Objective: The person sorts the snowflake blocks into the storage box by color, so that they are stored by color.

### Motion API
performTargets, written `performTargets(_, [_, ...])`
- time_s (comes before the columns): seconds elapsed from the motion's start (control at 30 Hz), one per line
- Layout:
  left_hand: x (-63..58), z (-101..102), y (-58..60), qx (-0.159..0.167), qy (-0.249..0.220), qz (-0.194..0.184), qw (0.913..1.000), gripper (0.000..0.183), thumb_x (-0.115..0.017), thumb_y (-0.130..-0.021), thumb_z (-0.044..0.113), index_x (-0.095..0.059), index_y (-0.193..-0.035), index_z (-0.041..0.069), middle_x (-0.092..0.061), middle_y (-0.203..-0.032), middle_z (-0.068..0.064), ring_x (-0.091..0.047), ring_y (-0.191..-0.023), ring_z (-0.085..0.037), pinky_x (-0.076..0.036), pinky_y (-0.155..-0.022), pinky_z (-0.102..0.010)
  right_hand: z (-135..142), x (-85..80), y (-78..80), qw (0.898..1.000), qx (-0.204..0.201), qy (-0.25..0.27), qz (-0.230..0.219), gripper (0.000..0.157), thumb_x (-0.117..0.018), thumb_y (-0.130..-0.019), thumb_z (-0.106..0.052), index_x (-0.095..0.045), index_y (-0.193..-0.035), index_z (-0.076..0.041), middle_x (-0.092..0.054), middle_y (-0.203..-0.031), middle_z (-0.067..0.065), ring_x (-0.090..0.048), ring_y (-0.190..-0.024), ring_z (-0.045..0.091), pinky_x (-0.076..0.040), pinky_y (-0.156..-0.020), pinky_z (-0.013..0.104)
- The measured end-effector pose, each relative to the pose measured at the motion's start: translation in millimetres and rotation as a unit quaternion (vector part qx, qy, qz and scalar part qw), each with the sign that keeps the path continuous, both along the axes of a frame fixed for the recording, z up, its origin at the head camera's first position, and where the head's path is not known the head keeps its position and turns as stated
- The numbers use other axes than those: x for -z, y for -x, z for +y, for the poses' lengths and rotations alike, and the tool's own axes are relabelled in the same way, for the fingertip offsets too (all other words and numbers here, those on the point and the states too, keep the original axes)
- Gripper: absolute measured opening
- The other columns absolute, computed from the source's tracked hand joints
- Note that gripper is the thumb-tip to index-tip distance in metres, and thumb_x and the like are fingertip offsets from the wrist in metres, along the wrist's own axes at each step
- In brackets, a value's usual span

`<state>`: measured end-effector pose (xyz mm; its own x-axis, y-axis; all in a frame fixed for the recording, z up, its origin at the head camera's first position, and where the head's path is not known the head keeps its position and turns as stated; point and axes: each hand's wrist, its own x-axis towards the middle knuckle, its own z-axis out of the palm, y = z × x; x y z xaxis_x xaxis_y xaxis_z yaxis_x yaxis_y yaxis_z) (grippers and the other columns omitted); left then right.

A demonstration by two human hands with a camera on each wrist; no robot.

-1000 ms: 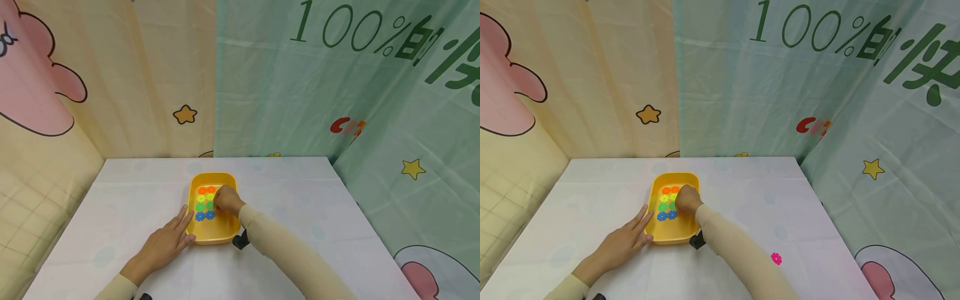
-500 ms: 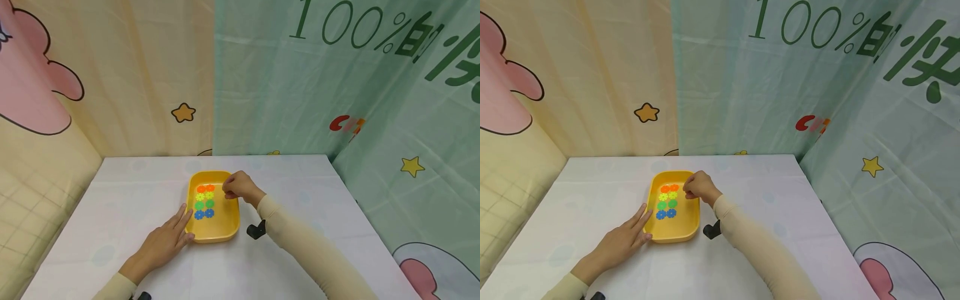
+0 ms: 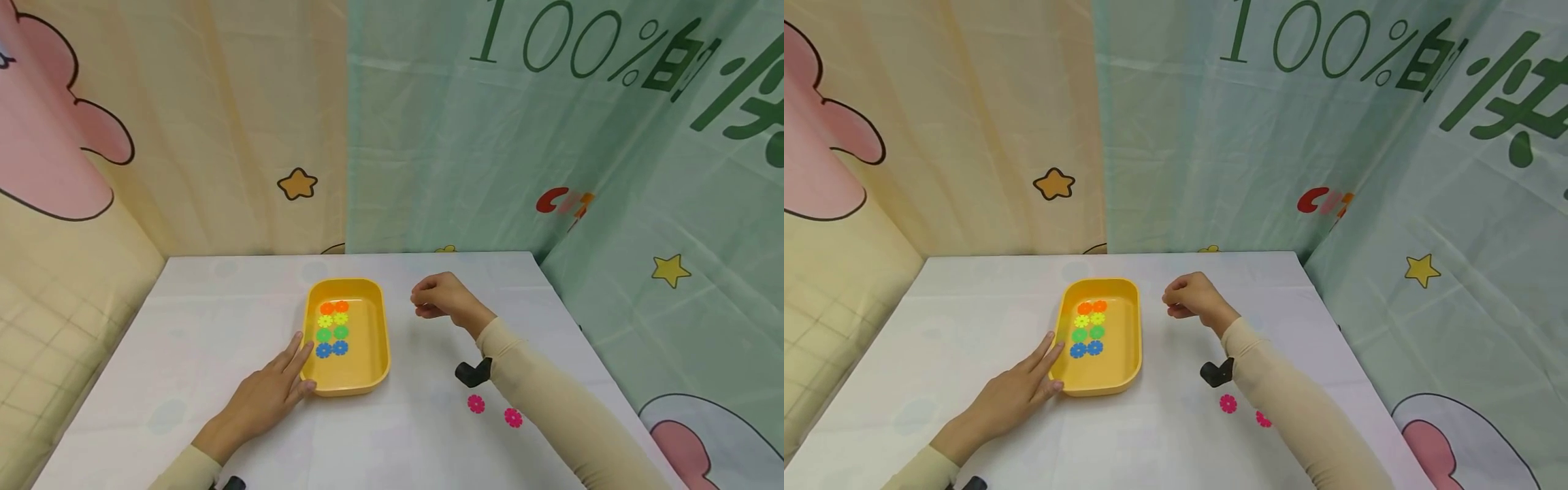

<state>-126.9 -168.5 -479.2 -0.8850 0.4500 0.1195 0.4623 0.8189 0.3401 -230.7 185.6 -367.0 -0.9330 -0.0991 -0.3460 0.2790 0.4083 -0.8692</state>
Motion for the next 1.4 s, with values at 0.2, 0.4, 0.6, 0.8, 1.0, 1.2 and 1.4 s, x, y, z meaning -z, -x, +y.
performTargets(0.2, [1.4,-1,0.3,0.0,0.0,-0.002,1.0,0.071,-0.052,-0.104,0.052,-0.032,-0.161,0.014,-0.022,-0.169,-0.013,-0.05,-0.138,-0.041,-0.054,-0.09,-0.059,37,0.1,-9.1,1.0,0.015,-0.002,-0.001,0.024,-0.069,-0.096,-0.012,-0.066,-0.114,0.003,-0.07,-0.096,0.012,-0.071,-0.072,0.016,-0.062,-0.072,0.032])
performTargets(0.4, [2.0,0,-0.3,-0.003,-0.005,-0.006,1.0,0.072,-0.05,-0.104,0.054,-0.032,-0.161,0.015,-0.021,-0.169,-0.012,-0.05,-0.138,-0.041,-0.054,-0.089,-0.059,69,4.3,-21.6,0.999,0.031,-0.019,-0.003,0.027,-0.07,-0.097,-0.016,-0.065,-0.116,0.003,-0.069,-0.099,0.012,-0.07,-0.076,0.019,-0.061,-0.071,0.03])
performTargets(0.6, [4.6,0,-2.5,-0.003,-0.005,-0.017,0.9998,0.073,-0.048,-0.104,0.057,-0.03,-0.162,0.017,-0.019,-0.17,-0.01,-0.049,-0.139,-0.039,-0.054,-0.09,-0.059,97,11.0,-41.0,0.999,0.034,-0.031,-0.005,0.03,-0.069,-0.097,-0.015,-0.063,-0.118,0.006,-0.069,-0.098,0.014,-0.071,-0.078,0.021,-0.061,-0.072,0.03])
performTargets(0.8, [3.8,-2,-2.0,-0.005,-0.003,-0.008,0.9999,0.072,-0.047,-0.104,0.057,-0.031,-0.162,0.017,-0.02,-0.17,-0.01,-0.051,-0.137,-0.04,-0.054,-0.09,-0.059,121,18.0,-58.5,0.998,0.06,-0.03,-0.003,0.033,-0.07,-0.096,-0.016,-0.063,-0.12,0.006,-0.069,-0.104,0.017,-0.072,-0.083,0.025,-0.062,-0.073,0.03])
performTargets(1.0, [1.8,-1,-0.1,-0.001,0.0,-0.007,1.0,0.072,-0.049,-0.104,0.055,-0.031,-0.162,0.016,-0.021,-0.169,-0.011,-0.051,-0.137,-0.04,-0.055,-0.088,-0.059,136,28.1,-77.6,0.997,0.07,-0.027,-0.008,0.035,-0.072,-0.096,-0.016,-0.063,-0.121,0.007,-0.069,-0.1,0.012,-0.071,-0.084,0.024,-0.062,-0.073,0.032])
performTargets(1.2, [1.9,-1,2.0,0.0,0.006,-0.003,1.0,0.072,-0.051,-0.103,0.054,-0.032,-0.162,0.016,-0.022,-0.169,-0.012,-0.051,-0.137,-0.039,-0.055,-0.089,-0.058,141,45.3,-92.5,0.997,0.067,-0.028,-0.02,0.036,-0.07,-0.096,-0.015,-0.062,-0.123,0.007,-0.07,-0.102,0.016,-0.069,-0.087,0.028,-0.062,-0.073,0.034])
performTargets(1.4, [2.9,-2,0.6,-0.001,0.005,-0.003,1.0,0.072,-0.051,-0.103,0.054,-0.031,-0.162,0.017,-0.022,-0.169,-0.012,-0.051,-0.137,-0.04,-0.055,-0.089,-0.059,138,59.0,-104.7,0.997,0.07,-0.024,-0.037,0.033,-0.069,-0.096,-0.012,-0.063,-0.122,0.008,-0.069,-0.104,0.018,-0.069,-0.087,0.028,-0.062,-0.074,0.035])
